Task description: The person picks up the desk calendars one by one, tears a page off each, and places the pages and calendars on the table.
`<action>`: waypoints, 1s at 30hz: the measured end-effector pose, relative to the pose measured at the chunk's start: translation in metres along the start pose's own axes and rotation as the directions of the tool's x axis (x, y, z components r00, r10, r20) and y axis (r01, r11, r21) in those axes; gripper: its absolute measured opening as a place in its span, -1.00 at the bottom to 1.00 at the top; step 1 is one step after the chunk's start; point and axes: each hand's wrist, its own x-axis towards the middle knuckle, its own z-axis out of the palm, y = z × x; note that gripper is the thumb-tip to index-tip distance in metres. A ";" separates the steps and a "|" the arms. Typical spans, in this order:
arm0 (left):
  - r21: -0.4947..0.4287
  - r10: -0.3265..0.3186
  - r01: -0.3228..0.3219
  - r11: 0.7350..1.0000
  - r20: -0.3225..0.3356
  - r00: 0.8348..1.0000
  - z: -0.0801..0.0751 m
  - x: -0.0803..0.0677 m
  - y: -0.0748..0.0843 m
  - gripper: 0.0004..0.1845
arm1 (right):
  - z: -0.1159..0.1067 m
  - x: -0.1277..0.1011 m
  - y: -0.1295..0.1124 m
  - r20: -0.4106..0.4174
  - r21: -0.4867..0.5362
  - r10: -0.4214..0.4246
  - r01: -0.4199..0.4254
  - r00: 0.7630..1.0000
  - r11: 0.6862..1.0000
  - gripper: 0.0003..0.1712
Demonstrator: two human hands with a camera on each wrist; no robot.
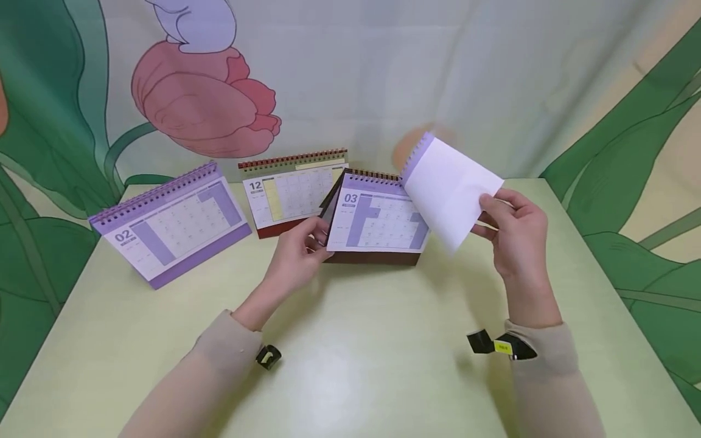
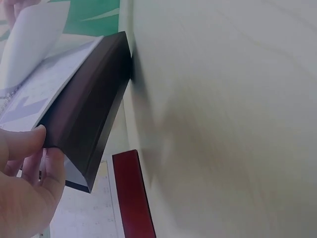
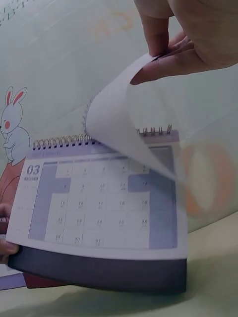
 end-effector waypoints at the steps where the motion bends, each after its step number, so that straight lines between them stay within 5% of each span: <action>1: -0.001 -0.007 0.007 1.000 0.003 1.000 -0.001 0.000 -0.002 -0.71 | -0.001 0.001 -0.002 0.013 -0.009 0.006 -0.006 1.000 1.000 -0.90; 16: -0.026 -0.049 0.049 0.998 0.018 0.999 -0.013 -0.003 -0.012 -0.73 | -0.016 0.016 -0.007 0.243 -0.142 0.093 -0.060 0.965 0.988 -0.87; 30: -0.067 -0.033 0.033 0.997 0.000 0.999 -0.012 -0.006 -0.016 -0.71 | -0.001 0.011 0.000 0.223 -0.084 0.026 -0.007 0.974 0.996 -0.86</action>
